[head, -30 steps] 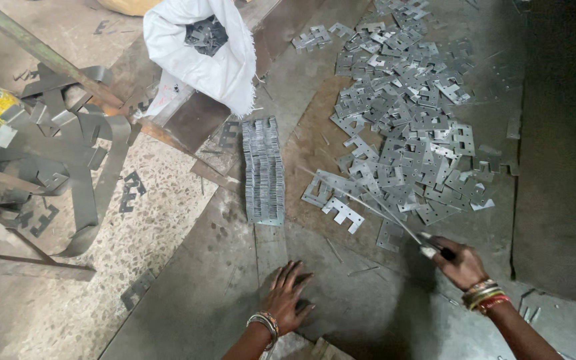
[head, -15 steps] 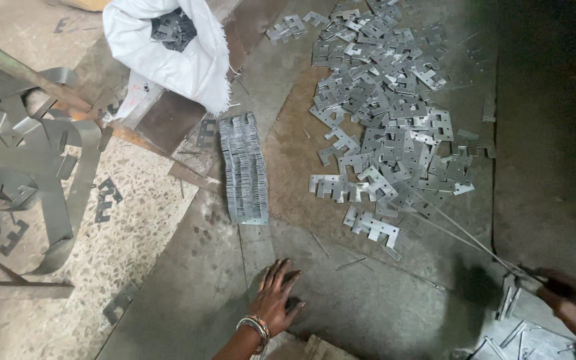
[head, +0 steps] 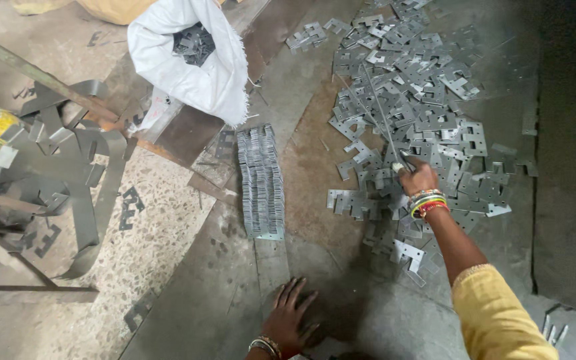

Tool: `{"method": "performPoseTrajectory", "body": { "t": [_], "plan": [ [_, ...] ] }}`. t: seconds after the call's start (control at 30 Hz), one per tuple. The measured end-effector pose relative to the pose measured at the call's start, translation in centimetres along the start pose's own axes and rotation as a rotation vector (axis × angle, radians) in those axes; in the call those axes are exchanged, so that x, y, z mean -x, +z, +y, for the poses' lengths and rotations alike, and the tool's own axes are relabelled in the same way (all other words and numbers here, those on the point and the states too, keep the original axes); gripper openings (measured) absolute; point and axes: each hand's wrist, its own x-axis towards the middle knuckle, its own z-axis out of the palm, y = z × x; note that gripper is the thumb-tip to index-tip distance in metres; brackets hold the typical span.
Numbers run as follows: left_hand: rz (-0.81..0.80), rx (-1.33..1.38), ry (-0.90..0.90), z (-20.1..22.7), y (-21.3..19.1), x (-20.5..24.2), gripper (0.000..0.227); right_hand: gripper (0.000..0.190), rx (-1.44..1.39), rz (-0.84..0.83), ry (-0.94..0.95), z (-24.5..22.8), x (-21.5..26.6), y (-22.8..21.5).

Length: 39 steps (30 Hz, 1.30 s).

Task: The person sits on the floor and sorts small metal brackets by hand, picking them from a scattered pile and stacking them into neat piles. The person occasionally uses a metal rod to gather brackets and continues stacking them into organized stacks.

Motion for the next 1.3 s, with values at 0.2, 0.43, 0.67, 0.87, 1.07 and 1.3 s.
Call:
{"method": "performPoseTrajectory", "body": {
  "t": [0.2,0.43,0.67,0.87,1.07,1.3],
  "plan": [
    [0.017,0.008,0.005,0.6,-0.5,0.2,0.068,0.055,0.124,-0.133,-0.070,4.9,2.3,-2.1],
    [0.072,-0.028,0.050,0.4,-0.1,0.1,0.072,0.053,0.266,-0.239,0.002,11.1,17.8,-12.1],
    [0.127,-0.129,0.074,-0.6,1.6,-0.1,0.072,0.048,0.122,-0.133,0.181,9.3,27.5,-17.6],
    [0.181,-0.131,0.119,-1.5,2.7,-0.5,0.073,0.052,-0.116,0.122,0.499,7.3,25.8,-19.7],
    [0.194,-0.098,0.140,-2.1,3.0,-0.6,0.074,0.051,-0.070,0.338,0.429,8.5,23.2,-21.3],
    [0.184,-0.107,0.150,-2.4,3.0,-0.8,0.074,0.054,0.014,0.288,0.463,9.1,22.2,-20.5]
  ]
}}
